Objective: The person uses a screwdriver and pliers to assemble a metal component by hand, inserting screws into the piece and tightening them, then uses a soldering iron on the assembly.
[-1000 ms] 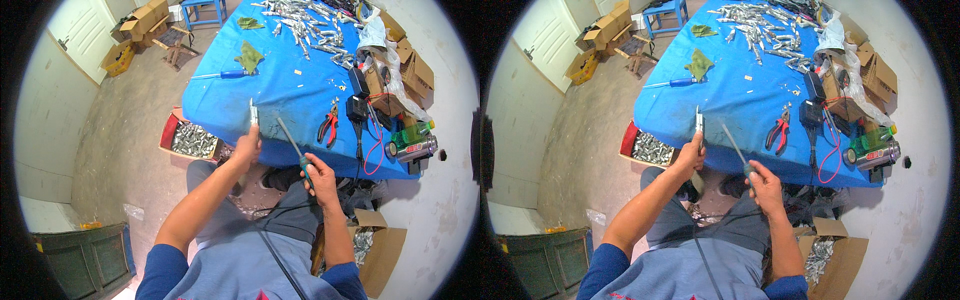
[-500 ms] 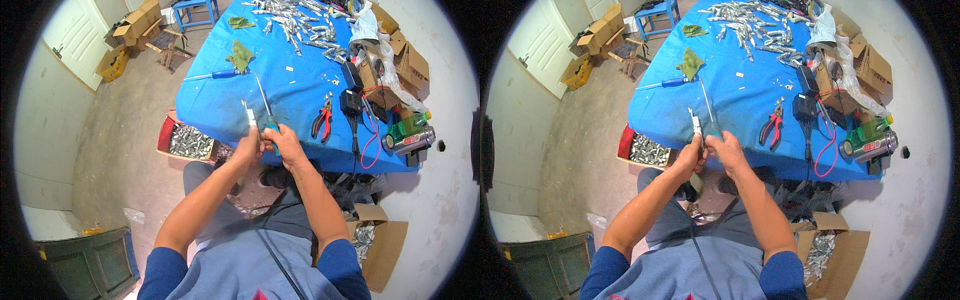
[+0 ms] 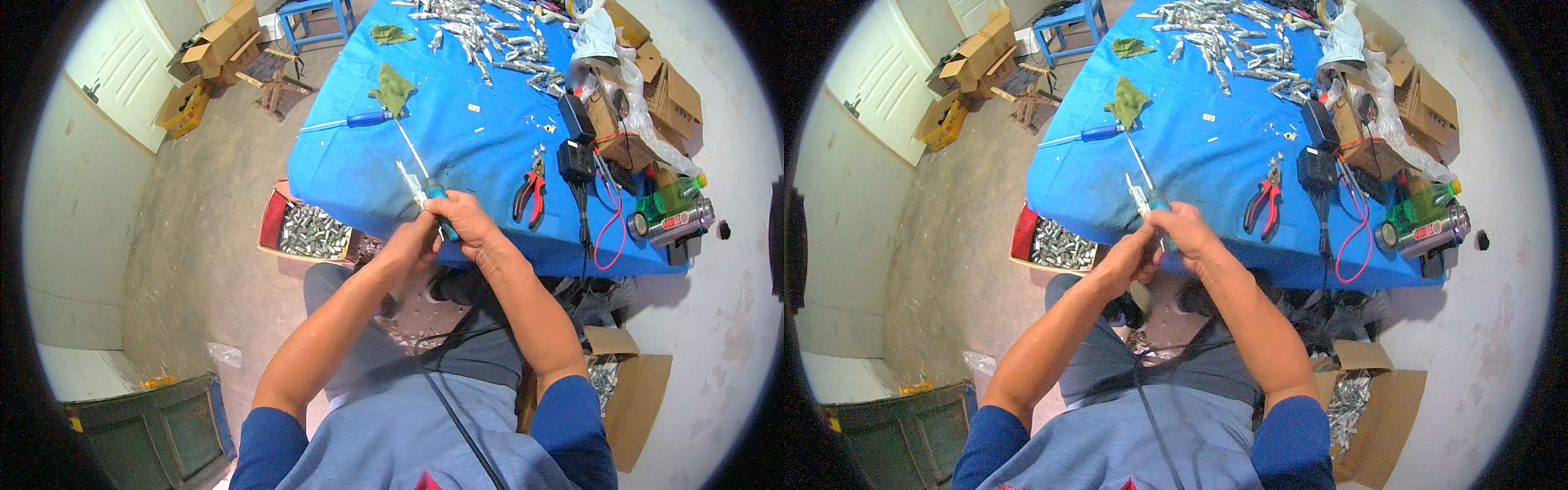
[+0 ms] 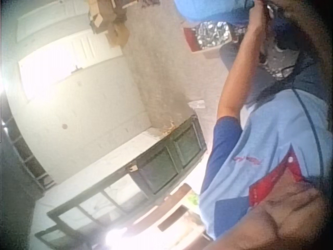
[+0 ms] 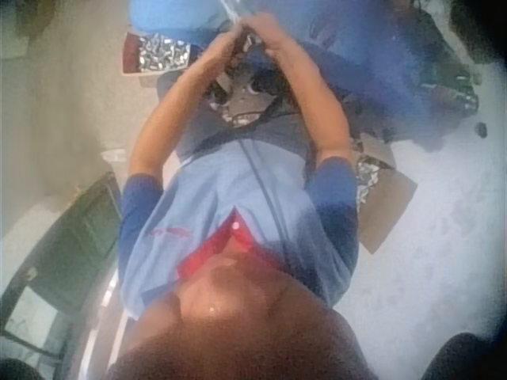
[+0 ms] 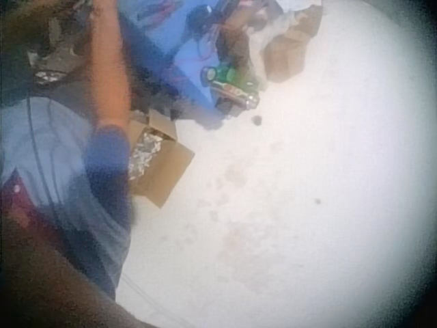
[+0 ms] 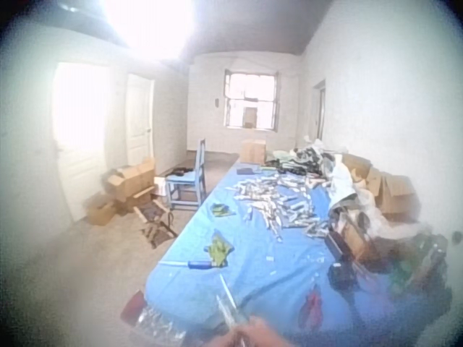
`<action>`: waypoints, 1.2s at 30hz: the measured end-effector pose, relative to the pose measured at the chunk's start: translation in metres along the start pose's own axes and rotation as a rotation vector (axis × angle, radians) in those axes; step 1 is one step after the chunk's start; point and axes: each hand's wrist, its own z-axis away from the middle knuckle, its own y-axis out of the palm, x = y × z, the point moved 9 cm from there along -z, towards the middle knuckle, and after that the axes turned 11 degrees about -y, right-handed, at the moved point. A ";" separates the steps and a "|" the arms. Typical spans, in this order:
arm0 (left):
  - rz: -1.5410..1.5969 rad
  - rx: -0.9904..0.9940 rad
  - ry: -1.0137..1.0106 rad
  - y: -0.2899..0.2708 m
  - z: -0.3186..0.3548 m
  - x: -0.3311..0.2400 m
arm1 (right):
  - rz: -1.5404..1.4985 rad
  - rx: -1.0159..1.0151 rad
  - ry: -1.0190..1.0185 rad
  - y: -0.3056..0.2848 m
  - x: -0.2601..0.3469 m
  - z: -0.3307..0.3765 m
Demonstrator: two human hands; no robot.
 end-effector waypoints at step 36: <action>-1.206 -0.859 0.995 -0.035 0.019 -0.117 | 0.905 0.593 0.160 -0.065 0.053 -0.092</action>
